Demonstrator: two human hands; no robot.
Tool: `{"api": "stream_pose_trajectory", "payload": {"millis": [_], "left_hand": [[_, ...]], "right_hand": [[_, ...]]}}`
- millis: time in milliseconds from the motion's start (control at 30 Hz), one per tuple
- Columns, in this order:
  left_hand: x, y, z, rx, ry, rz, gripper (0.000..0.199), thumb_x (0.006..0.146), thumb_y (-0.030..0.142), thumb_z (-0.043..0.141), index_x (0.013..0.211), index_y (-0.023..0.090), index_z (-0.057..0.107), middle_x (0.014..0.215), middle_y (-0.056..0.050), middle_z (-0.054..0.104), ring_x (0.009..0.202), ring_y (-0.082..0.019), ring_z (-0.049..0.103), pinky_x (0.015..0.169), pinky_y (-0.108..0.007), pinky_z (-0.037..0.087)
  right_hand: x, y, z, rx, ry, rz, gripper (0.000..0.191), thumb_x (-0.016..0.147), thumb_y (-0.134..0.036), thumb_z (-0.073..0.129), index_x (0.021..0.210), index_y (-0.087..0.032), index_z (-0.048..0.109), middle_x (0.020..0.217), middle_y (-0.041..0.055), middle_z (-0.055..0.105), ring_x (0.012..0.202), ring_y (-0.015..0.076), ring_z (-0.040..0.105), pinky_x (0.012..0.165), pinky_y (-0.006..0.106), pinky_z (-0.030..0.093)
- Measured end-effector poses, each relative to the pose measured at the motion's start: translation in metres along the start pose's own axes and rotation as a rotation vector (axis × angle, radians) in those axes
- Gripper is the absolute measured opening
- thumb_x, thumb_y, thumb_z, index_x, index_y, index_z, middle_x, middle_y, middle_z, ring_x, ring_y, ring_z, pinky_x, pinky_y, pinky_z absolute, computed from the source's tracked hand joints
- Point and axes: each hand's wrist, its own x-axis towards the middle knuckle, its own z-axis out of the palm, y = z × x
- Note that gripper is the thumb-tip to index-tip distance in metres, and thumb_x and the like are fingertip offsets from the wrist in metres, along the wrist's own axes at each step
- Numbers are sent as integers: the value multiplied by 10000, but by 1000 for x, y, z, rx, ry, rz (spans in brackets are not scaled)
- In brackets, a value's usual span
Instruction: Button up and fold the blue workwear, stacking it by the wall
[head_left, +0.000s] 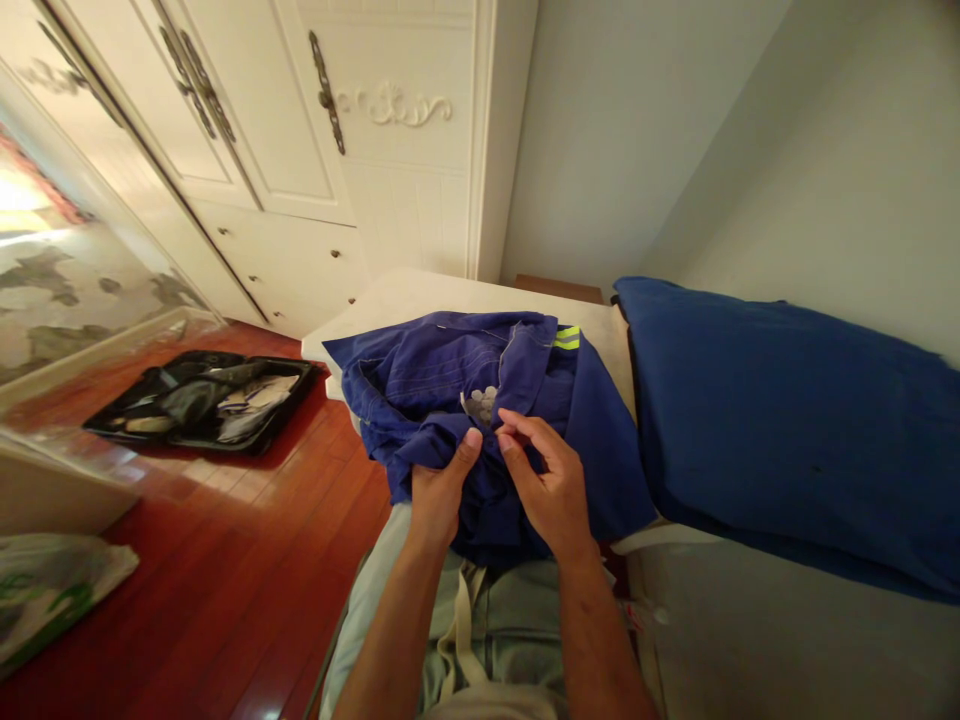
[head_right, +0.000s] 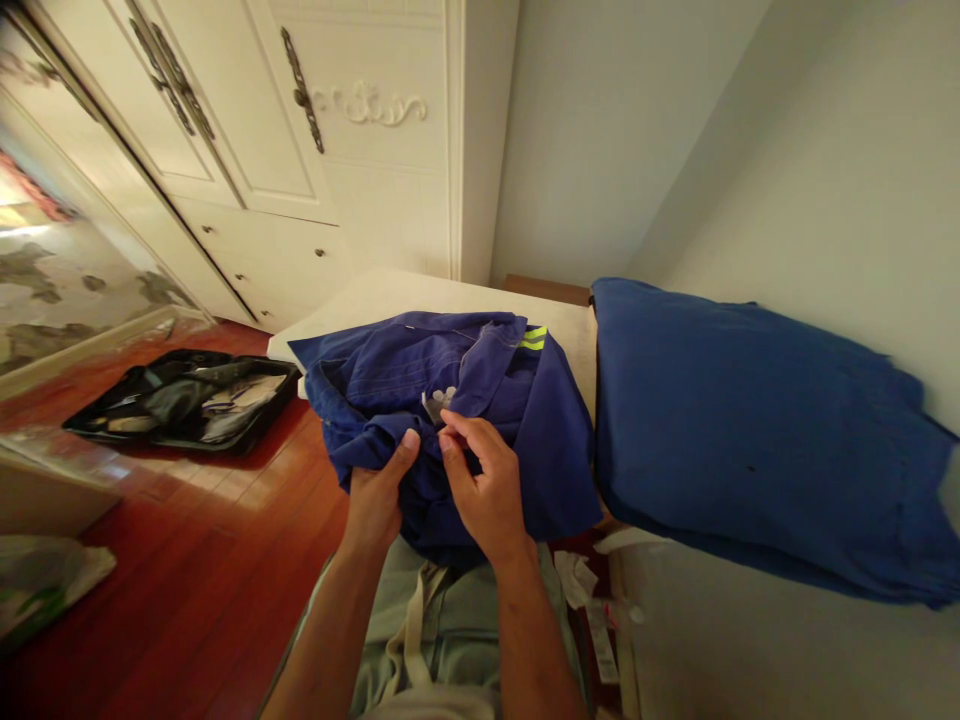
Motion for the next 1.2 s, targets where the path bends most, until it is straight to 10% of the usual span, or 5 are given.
{"api": "stream_pose_trajectory", "payload": {"millis": [533, 933, 1067, 1200], "left_hand": [[-27, -19, -26, 206, 27, -54, 452, 602, 355, 895, 989, 178, 743, 1047, -83, 756, 984, -282, 718, 988, -497, 552], [-59, -30, -53, 252, 58, -133, 487, 531, 449, 906, 923, 195, 765, 1016, -81, 766, 1027, -324, 700, 1022, -527, 516], [-57, -24, -47, 248, 43, -137, 490, 526, 464, 908, 903, 188, 761, 982, -81, 768, 986, -318, 711, 963, -495, 558], [-58, -17, -47, 239, 36, -123, 442, 536, 471, 908, 844, 192, 756, 960, -78, 768, 942, -307, 716, 916, -467, 580]], "right_hand": [[9, 39, -3, -2, 63, 504, 853, 859, -695, 570, 1460, -96, 480, 1122, 139, 696, 834, 210, 690, 768, 344, 559], [118, 5, -4, -813, -194, 173, 577, 880, -361, 663, 1391, -118, 551, 1236, 218, 592, 1126, 370, 601, 977, 514, 475], [167, 10, 40, -874, -527, -221, 456, 931, -213, 528, 1381, -140, 557, 1382, 169, 525, 1277, 322, 506, 1092, 463, 417], [191, 53, 88, -907, -946, -141, 581, 873, -75, 488, 1449, -149, 513, 1510, 133, 444, 1367, 275, 467, 1150, 405, 393]]}}
